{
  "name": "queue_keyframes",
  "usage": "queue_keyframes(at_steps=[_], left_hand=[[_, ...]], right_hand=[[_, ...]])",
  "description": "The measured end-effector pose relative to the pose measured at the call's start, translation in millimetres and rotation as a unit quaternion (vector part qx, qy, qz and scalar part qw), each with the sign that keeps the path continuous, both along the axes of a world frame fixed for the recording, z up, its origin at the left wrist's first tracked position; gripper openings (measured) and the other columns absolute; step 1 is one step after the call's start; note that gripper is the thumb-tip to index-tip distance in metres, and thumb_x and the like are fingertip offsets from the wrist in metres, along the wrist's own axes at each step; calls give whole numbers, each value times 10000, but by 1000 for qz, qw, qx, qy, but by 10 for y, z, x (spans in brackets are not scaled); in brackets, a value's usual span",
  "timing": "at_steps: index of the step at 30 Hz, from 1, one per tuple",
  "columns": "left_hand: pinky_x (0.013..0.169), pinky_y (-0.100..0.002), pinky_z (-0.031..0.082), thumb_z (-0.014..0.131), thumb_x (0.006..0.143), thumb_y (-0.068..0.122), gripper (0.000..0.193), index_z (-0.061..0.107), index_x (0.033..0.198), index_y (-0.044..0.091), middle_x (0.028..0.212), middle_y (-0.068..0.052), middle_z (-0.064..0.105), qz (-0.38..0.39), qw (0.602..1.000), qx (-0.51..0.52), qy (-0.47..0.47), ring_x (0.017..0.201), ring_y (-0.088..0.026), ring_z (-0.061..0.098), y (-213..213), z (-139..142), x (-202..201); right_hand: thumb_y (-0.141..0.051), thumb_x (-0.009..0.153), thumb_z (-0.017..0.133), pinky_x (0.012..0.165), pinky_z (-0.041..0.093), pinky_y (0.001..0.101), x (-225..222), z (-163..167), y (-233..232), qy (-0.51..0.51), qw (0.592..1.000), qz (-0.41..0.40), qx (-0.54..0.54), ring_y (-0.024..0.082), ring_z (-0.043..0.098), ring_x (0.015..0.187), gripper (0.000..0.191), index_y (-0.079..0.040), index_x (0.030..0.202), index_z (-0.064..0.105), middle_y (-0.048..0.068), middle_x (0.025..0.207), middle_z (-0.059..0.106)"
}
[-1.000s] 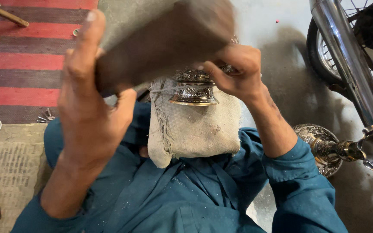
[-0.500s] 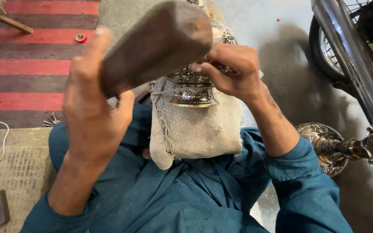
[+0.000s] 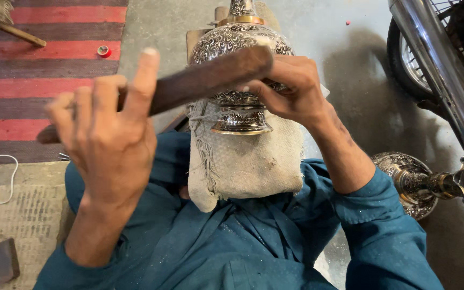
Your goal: The person sits on the floor with an ornate silver-plated vase resting on a cloth pad and chisels decorative floral patterns into its surface, striking a small chisel with a wooden mallet. They reposition the chisel repeatedly across the vase body and rotate the vase to reach new areas.
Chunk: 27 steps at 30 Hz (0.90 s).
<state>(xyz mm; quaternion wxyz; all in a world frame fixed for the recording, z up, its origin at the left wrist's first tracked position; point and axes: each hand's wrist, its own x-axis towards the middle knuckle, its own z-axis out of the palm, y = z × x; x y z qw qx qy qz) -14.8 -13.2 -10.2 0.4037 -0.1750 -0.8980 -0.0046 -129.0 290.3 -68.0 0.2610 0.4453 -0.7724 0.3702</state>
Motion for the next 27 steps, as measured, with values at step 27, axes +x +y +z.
queue_keyframes(at_steps=[27], left_hand=[[774, -401, 426, 750, 975, 70, 577, 528, 1486, 221, 965, -3, 591, 56, 997, -53, 14, 838, -196, 584, -17, 32, -60]], right_hand=[[-111, 996, 813, 600, 467, 327, 128, 259, -98, -32, 999, 14, 2, 143, 616, 663, 72, -101, 1047, 763, 19, 794, 678]])
